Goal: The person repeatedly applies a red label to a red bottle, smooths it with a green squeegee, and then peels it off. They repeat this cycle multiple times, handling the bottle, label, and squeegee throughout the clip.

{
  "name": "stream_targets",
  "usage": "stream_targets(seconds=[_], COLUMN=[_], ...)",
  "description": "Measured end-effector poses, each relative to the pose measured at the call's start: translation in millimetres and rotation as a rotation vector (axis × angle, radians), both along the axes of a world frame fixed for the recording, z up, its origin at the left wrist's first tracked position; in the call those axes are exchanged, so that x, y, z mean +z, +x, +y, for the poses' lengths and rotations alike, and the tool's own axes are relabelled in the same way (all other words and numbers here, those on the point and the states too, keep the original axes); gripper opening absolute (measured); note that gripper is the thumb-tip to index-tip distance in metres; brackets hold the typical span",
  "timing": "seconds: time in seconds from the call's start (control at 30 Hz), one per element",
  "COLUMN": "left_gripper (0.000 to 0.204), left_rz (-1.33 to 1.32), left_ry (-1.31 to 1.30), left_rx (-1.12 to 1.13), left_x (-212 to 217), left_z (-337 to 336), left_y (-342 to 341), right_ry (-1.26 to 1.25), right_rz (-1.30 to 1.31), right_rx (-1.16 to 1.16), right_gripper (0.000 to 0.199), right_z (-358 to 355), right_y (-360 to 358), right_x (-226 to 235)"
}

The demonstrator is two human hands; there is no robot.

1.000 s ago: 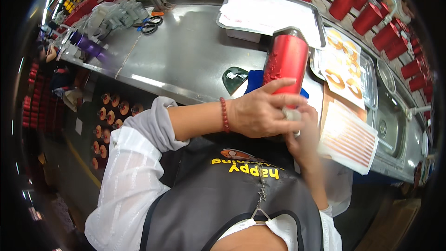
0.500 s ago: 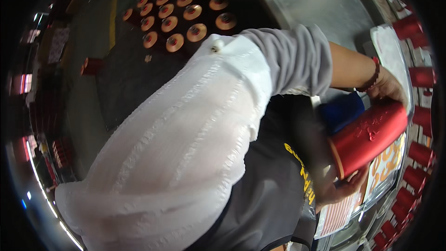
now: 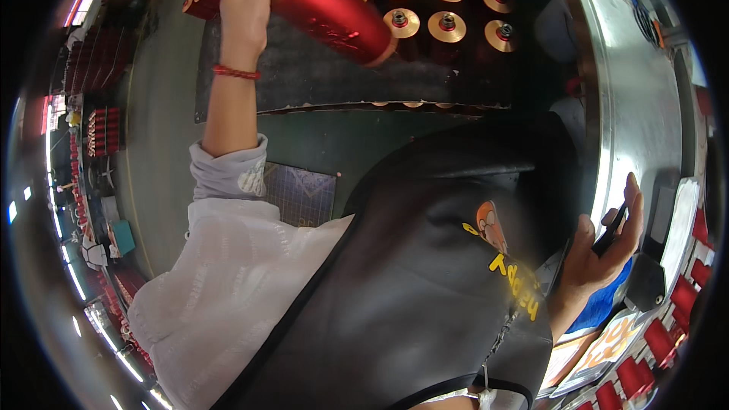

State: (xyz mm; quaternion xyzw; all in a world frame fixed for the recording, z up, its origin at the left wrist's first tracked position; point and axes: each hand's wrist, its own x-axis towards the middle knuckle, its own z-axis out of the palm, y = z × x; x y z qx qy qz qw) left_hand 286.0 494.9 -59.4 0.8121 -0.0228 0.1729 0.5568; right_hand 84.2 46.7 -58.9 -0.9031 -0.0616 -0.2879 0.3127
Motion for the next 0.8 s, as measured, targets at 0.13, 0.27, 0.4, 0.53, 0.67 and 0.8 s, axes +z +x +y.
stream_targets(seconds=[0.13, 0.27, 0.4, 0.53, 0.67, 0.8], left_gripper=[0.039, 0.04, 0.044, 0.052, 0.051, 0.059], left_rz=[0.018, 0.05, 0.352, 0.458, 0.349, 0.417], left_ry=[0.526, 0.649, 0.589, 0.895, 1.024, 0.969], left_rx=[0.324, 0.3, 0.279, 0.335, 0.319, 0.272], left_x=[-110, -226, -225, -209, -245, -279], left_z=[41, 44, 15, 19, 26, 37], left_y=[20, 38, 35, 41, 54, 72], right_ry=[-0.081, -0.101, -0.294, -0.12, -0.255, -0.675], right_rz=[0.056, 0.091, 0.041, 0.13, 0.051, 0.108], right_rx=[-0.103, -0.298, -0.444, -0.678, -0.766, -1.222], right_gripper=[0.057, 0.047, 0.037, 0.029, 0.029, 0.034], right_z=[0, -26, -71, -129, -288, -506], right_y=[9, -12, -46, -67, -80, -53], right_x=[1, 11, 39, 81, 105, 100])
